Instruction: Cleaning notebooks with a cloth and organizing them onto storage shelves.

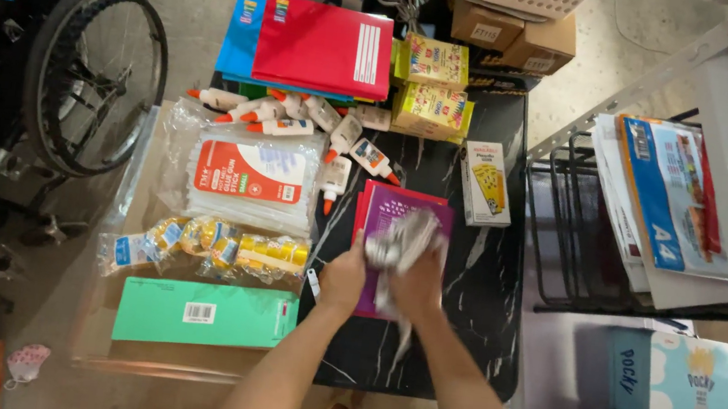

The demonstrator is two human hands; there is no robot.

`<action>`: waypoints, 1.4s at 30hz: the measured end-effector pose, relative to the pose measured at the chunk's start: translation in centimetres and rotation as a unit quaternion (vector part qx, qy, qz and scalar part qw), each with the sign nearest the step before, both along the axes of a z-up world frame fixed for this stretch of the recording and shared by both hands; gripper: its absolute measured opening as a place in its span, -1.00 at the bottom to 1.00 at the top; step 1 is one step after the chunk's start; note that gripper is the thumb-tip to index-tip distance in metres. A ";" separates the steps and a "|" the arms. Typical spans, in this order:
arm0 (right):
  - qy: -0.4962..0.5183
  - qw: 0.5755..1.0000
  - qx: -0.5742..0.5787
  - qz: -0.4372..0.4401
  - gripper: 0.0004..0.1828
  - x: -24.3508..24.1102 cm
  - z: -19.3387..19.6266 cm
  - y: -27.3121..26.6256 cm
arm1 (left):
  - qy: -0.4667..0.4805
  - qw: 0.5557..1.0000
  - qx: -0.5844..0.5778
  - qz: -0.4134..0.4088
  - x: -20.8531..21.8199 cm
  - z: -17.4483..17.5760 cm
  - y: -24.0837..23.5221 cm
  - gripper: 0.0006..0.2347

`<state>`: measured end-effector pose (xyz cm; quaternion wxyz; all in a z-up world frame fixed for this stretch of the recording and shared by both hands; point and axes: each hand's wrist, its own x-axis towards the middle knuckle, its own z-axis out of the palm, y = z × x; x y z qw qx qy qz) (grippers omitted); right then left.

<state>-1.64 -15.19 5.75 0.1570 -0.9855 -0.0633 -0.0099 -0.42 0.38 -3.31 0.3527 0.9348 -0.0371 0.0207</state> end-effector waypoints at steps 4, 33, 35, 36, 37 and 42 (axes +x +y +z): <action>-0.070 0.994 0.010 -0.083 -0.40 3.8 -2.9 -1.1 | 0.027 0.999 0.022 0.008 -0.7 1.8 -0.5 -0.64; 0.115 0.952 0.224 -0.174 0.07 -4.6 3.1 -2.0 | 0.012 0.999 -0.009 0.038 -0.5 1.3 -0.5 -0.62; 0.076 0.975 0.164 -0.132 -0.09 -1.7 0.7 -3.8 | 0.016 0.999 -0.004 0.037 -0.3 1.3 -0.7 -0.62; 0.037 0.990 0.103 -0.089 -0.24 -0.3 -0.5 -4.7 | 0.019 0.999 0.000 0.037 -0.2 1.3 -0.8 -0.63; 0.039 0.989 0.105 -0.092 -0.24 -0.5 -0.8 -4.5 | 0.022 0.999 0.003 0.034 -0.5 1.1 -0.6 -0.63; 0.031 0.979 0.182 -0.081 -0.40 -3.5 0.9 0.4 | 0.023 0.998 -0.036 0.043 -0.3 1.7 -0.6 -0.62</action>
